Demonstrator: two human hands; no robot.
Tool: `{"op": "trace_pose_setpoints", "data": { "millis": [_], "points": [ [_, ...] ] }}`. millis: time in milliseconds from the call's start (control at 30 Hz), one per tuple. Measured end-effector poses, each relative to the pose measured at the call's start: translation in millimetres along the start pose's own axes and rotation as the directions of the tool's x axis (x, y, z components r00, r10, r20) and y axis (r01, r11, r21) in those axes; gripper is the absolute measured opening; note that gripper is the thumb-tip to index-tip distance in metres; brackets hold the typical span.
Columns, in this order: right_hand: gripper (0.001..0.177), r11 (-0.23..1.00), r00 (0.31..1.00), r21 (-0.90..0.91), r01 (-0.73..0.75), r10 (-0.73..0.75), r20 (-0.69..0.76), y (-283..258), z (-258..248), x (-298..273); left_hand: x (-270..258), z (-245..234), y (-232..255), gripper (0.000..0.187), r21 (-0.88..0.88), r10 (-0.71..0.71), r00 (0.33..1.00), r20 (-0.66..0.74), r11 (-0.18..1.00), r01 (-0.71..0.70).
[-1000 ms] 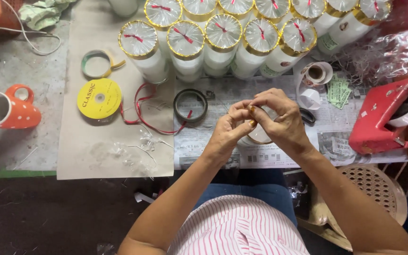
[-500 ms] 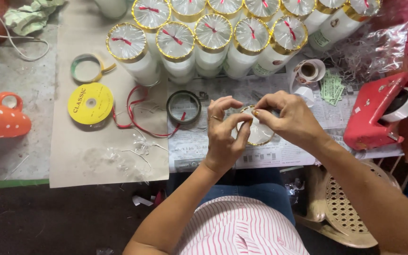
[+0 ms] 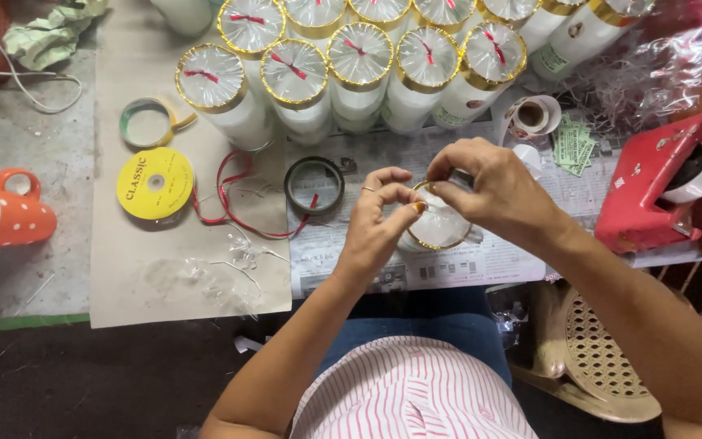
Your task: Wrapping candle jars in protective plastic and applying product labels
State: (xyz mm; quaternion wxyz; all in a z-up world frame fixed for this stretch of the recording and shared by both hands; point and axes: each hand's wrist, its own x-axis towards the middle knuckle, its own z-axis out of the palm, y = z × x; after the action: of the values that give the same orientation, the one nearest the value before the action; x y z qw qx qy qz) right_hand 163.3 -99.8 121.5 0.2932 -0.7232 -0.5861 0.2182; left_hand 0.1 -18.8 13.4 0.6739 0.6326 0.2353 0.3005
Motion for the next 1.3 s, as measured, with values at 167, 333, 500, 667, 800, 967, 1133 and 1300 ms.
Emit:
{"op": "trace_pose_setpoints", "data": {
  "millis": [167, 333, 500, 667, 800, 967, 1133, 1300],
  "points": [
    [0.001, 0.977, 0.981, -0.126, 0.174, -0.183, -0.059, 10.6, 7.7, -13.3, 0.1, 7.9, -1.4, 0.016, -0.305, -0.201, 0.98, -0.011, 0.934, 0.188],
    [0.004, 0.955, 0.971, -0.212, 0.208, -0.227, -0.07, 11.2, 14.2, -19.5, -0.5, 9.7, 1.9, 0.018, -0.403, -0.266, 0.963, -0.033, 0.885, 0.231],
    [0.005, 0.941, 0.969, -0.281, 0.189, -0.225, -0.099, 5.5, 20.9, -25.1, -3.5, 10.1, 4.9, 0.018, -0.395, -0.275, 0.96, -0.045, 0.888, 0.236],
    [0.002, 0.931, 0.975, -0.341, 0.134, -0.184, -0.12, 4.4, 25.2, -22.8, -4.5, 11.3, -0.4, 0.018, -0.328, -0.2, 0.978, -0.065, 0.929, 0.169],
    [0.003, 0.927, 0.982, -0.362, 0.1, -0.15, -0.113, 31.9, 32.7, -12.2, -11.2, 3.8, 28.7, 0.004, 0.26, 0.207, 0.975, -0.081, 0.949, -0.18],
    [0.004, 0.852, 0.97, -0.509, 0.119, -0.21, -0.124, 26.2, 25.1, -3.6, -15.0, 6.4, 22.2, 0.009, 0.562, 0.562, 0.82, 0.109, 0.645, -0.517],
    [0.009, 0.836, 0.964, -0.541, 0.092, -0.21, -0.16, 41.2, 34.3, -8.1, -11.7, 5.9, 20.8, 0.013, 0.563, 0.61, 0.751, 0.255, 0.537, -0.628],
    [0.013, 0.861, 0.926, -0.487, 0.149, -0.294, -0.237, 56.5, 43.3, -9.2, -3.5, 5.8, 15.8, 0.018, 0.327, 0.615, 0.723, 0.314, 0.645, -0.69]
  ]
}}
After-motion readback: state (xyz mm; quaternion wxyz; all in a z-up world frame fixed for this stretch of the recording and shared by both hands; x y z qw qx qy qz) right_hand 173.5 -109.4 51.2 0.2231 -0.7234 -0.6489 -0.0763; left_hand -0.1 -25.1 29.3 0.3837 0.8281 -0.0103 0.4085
